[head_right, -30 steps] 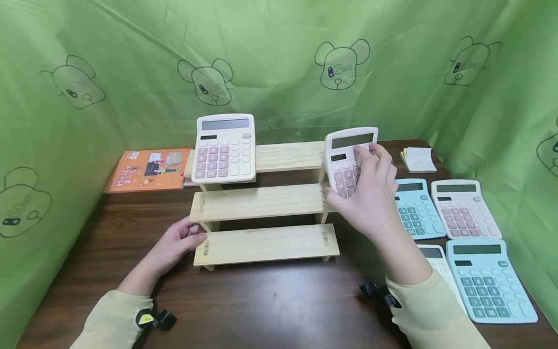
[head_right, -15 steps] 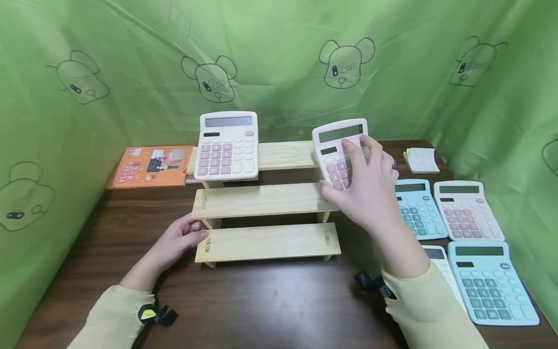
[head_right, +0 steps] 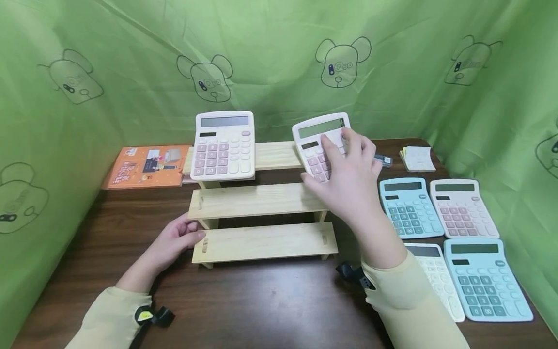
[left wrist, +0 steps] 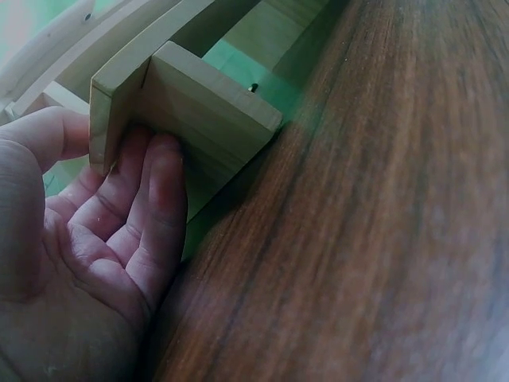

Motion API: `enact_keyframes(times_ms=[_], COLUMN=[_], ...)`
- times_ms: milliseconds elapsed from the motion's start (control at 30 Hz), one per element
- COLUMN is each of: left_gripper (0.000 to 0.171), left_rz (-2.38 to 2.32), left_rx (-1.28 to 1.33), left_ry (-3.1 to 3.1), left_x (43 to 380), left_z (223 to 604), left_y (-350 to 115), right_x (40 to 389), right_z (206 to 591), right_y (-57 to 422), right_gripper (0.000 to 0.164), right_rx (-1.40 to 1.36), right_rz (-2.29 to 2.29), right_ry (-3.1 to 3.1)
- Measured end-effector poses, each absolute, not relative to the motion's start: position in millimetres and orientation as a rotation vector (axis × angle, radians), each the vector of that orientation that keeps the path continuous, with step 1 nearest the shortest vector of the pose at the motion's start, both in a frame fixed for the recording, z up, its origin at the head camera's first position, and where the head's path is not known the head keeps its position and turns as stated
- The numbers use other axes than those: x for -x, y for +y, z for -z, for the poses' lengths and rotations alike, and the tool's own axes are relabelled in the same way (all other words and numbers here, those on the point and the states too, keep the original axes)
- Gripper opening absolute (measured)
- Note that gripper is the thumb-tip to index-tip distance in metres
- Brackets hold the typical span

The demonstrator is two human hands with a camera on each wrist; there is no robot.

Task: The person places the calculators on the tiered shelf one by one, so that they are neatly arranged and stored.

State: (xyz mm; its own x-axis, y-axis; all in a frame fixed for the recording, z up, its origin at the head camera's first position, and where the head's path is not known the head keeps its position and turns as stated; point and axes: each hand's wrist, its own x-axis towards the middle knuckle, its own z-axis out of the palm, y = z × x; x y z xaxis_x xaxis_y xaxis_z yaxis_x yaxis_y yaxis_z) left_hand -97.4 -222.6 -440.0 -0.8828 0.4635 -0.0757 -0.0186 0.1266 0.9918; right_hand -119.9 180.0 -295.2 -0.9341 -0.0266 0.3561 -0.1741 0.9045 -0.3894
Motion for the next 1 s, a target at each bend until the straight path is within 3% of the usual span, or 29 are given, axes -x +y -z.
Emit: enact_keyframes(times_ms=[1000], left_gripper=[0.046], left_rz=[-1.804], left_rx=[-0.421], left_ry=[2.041], left_x=[97], left_z=[440], left_y=[-221], right_x=[120], right_z=[308], right_y=[173], right_gripper=[0.057], right_rx=[-0.606], right_rz=[-0.542], right_ry=[-2.468])
